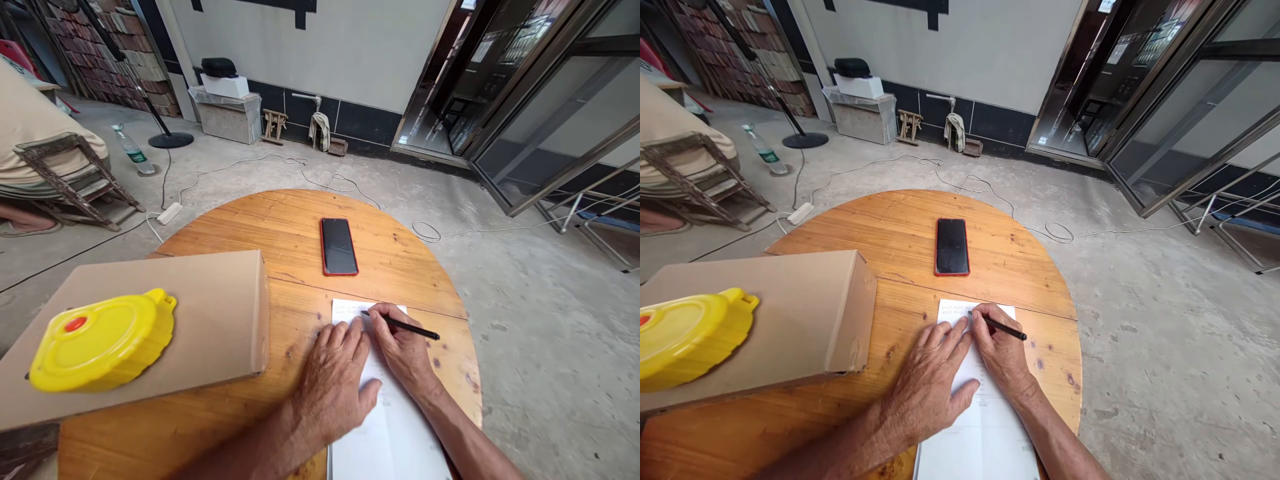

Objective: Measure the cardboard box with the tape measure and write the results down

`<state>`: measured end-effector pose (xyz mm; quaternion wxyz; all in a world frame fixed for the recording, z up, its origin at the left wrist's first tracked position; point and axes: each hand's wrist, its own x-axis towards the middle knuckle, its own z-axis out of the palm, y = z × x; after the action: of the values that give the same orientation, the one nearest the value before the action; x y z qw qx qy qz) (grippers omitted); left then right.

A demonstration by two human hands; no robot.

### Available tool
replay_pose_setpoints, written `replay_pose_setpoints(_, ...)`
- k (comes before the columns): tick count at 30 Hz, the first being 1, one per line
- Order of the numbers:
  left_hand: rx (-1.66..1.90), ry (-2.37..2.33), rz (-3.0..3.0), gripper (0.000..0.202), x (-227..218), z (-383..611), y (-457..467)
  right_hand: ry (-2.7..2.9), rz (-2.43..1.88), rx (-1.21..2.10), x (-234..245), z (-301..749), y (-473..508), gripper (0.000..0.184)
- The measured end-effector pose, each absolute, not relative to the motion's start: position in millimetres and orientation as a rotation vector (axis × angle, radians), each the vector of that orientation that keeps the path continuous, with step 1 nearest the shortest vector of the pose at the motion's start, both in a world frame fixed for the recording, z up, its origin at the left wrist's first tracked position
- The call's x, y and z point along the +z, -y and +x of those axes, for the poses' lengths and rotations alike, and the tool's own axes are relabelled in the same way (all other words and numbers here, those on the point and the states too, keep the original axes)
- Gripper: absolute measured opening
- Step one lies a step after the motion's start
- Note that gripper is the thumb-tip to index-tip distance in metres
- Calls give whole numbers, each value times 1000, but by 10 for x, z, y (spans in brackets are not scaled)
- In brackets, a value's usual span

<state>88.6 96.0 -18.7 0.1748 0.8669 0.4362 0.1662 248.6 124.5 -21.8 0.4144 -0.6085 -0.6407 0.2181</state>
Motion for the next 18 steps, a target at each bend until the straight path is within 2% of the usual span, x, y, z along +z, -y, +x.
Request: replay_pose_setpoints(18, 460, -1234, 2449, 59, -194, 884, -954, 1579, -1523, 577, -225, 2498, -1240, 19)
